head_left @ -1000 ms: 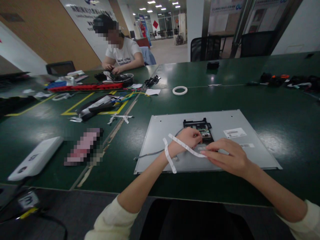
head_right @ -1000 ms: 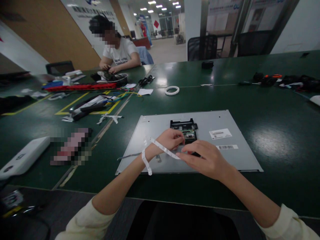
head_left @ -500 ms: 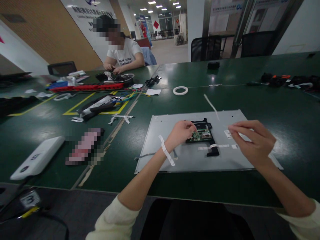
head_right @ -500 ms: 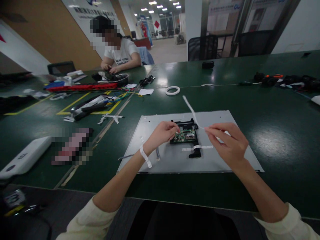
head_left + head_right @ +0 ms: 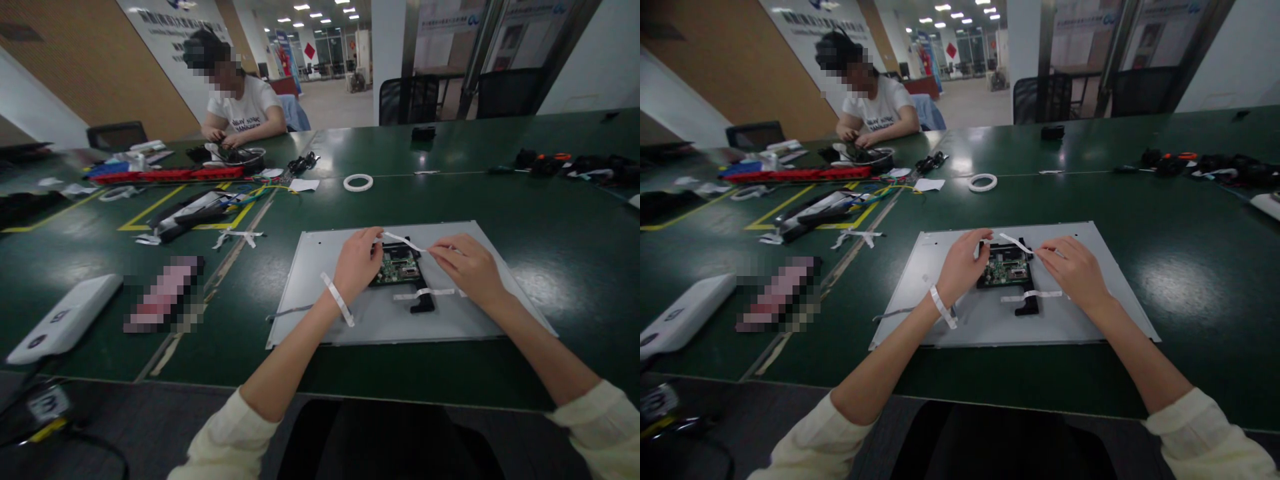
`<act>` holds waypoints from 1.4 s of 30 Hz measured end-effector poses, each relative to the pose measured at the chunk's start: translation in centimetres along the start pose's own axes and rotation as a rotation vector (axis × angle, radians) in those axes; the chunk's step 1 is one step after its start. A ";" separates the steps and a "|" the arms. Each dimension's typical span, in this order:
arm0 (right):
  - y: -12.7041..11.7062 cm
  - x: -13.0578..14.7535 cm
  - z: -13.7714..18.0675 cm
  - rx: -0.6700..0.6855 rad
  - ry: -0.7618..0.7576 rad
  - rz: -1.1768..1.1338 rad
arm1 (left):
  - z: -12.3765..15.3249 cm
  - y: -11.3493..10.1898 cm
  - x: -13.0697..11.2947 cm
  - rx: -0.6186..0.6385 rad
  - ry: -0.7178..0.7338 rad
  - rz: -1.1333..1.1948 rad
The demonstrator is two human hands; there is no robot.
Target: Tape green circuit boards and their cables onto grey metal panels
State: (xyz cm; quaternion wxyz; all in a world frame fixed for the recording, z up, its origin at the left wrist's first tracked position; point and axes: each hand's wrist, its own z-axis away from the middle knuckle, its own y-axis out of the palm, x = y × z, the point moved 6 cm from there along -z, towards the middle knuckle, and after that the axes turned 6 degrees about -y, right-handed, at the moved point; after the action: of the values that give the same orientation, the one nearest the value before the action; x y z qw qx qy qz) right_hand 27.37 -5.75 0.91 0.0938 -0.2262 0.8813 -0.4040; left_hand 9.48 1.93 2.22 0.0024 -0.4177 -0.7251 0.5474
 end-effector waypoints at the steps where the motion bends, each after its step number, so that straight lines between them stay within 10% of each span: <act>1: 0.0 0.0 0.0 -0.002 0.004 0.004 | 0.0 0.1 -0.1 0.010 0.007 0.004; 18: 0.8 0.3 0.4 0.116 -0.038 0.003 | 0.5 4.1 0.1 0.299 0.050 -0.140; 42: 2.3 1.4 1.2 0.368 -0.176 0.057 | 0.5 4.5 0.5 0.318 -0.028 -0.128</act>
State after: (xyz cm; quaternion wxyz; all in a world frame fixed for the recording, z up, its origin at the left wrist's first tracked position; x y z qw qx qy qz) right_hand 25.79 -5.87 -1.61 0.2217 -0.2148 0.7870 -0.5341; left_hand 11.67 2.10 -1.79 0.0932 -0.3573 -0.6547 0.6596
